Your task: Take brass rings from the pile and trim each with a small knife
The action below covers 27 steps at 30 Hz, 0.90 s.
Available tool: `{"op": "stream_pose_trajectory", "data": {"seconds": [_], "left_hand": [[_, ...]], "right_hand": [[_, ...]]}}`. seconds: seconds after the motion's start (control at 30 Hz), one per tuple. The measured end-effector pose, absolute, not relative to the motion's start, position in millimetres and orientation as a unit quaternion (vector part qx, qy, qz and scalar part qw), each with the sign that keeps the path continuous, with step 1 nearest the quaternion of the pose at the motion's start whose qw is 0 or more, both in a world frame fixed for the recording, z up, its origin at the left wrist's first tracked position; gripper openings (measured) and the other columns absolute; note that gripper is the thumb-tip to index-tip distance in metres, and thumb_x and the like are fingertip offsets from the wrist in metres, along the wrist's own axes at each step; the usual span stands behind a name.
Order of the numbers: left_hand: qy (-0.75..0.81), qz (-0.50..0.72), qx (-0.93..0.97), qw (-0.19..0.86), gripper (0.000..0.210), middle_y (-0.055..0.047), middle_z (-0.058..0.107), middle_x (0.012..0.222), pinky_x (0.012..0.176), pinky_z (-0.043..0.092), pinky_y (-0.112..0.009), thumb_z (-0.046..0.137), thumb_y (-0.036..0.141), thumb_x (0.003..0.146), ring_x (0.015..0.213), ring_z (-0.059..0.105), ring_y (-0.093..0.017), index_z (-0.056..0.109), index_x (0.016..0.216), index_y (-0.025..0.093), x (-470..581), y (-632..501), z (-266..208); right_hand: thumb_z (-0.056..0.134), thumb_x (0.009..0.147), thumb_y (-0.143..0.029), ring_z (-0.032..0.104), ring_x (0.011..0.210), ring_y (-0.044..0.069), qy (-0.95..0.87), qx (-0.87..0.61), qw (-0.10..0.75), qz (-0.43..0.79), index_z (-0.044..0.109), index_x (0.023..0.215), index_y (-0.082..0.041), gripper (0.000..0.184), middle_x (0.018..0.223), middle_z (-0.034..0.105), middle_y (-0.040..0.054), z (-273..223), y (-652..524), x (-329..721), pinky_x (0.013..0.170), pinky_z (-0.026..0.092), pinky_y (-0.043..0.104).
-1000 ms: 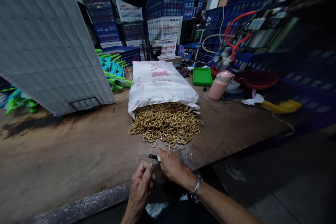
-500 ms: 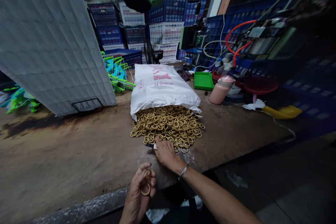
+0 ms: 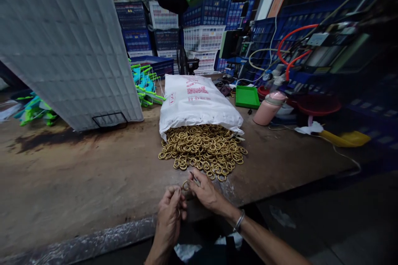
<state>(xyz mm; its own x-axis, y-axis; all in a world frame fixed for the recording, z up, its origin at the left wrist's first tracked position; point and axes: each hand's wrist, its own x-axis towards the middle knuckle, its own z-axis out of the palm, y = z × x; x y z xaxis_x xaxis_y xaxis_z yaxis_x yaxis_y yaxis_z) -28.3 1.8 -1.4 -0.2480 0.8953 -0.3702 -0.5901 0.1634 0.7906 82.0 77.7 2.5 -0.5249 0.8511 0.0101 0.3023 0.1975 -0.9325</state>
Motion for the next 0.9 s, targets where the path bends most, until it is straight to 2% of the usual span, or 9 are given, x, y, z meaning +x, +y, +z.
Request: {"op": "stream_pose_trajectory", "data": {"seconds": [0.1, 0.23, 0.37, 0.53, 0.67, 0.9], "left_hand": [[0.494, 0.621, 0.166, 0.586, 0.031, 0.007, 0.047, 0.054, 0.033, 0.025, -0.013, 0.064, 0.042, 0.065, 0.039, 0.04, -0.005, 0.048, 0.076, 0.018, -27, 3, -2], [0.494, 0.621, 0.15, 0.59, 0.036, 0.008, 0.045, 0.051, 0.033, 0.023, -0.013, 0.066, 0.043, 0.062, 0.038, 0.037, -0.004, 0.047, 0.083, 0.02, -26, 2, 0], [0.488, 0.592, 0.191, 0.612, 0.031, 0.005, 0.048, 0.054, 0.033, 0.021, -0.013, 0.064, 0.043, 0.064, 0.038, 0.034, -0.003, 0.051, 0.073, 0.016, -25, 0, 3], [0.546, 0.564, 0.222, 0.578, 0.028, 0.007, 0.043, 0.047, 0.034, 0.021, -0.015, 0.061, 0.043, 0.067, 0.035, 0.03, -0.003, 0.052, 0.065, 0.017, -26, 0, 3], [0.585, 0.559, 0.314, 0.496, 0.024, 0.006, 0.044, 0.048, 0.04, 0.028, -0.017, 0.063, 0.039, 0.066, 0.042, 0.036, -0.006, 0.056, 0.064, 0.017, -28, 0, 3], [0.487, 0.538, 0.215, 0.654, 0.028, 0.008, 0.04, 0.052, 0.035, 0.018, -0.015, 0.058, 0.044, 0.07, 0.036, 0.028, -0.002, 0.047, 0.07, 0.019, -27, -4, 4]], "right_hand": [[0.042, 0.079, -0.025, 0.038, 0.051, 0.007, -0.686, -0.392, 0.278, 0.546, 0.041, 0.074, -0.019, 0.008, 0.056, 0.04, -0.0072, -1, 74, 84, 0.051, 0.032, 0.018], [0.043, 0.079, -0.028, 0.039, 0.05, 0.007, -0.654, -0.378, 0.287, 0.589, 0.041, 0.075, -0.019, 0.01, 0.056, 0.043, -0.007, -3, 71, 85, 0.05, 0.032, 0.017], [0.043, 0.08, -0.029, 0.04, 0.05, 0.007, -0.645, -0.363, 0.274, 0.615, 0.041, 0.078, -0.02, 0.01, 0.056, 0.045, -0.007, -2, 68, 85, 0.049, 0.032, 0.017], [0.043, 0.078, -0.026, 0.04, 0.054, 0.007, -0.691, -0.4, 0.26, 0.543, 0.044, 0.072, -0.018, 0.01, 0.057, 0.044, -0.0063, 0, 70, 84, 0.051, 0.031, 0.018], [0.046, 0.075, -0.024, 0.037, 0.057, 0.008, -0.741, -0.418, 0.247, 0.464, 0.044, 0.063, -0.017, 0.014, 0.057, 0.04, -0.0062, 8, 72, 83, 0.053, 0.028, 0.018], [0.044, 0.078, -0.024, 0.037, 0.056, 0.008, -0.752, -0.42, 0.237, 0.45, 0.046, 0.064, -0.017, 0.015, 0.057, 0.042, -0.006, 10, 69, 81, 0.051, 0.027, 0.019]]}}
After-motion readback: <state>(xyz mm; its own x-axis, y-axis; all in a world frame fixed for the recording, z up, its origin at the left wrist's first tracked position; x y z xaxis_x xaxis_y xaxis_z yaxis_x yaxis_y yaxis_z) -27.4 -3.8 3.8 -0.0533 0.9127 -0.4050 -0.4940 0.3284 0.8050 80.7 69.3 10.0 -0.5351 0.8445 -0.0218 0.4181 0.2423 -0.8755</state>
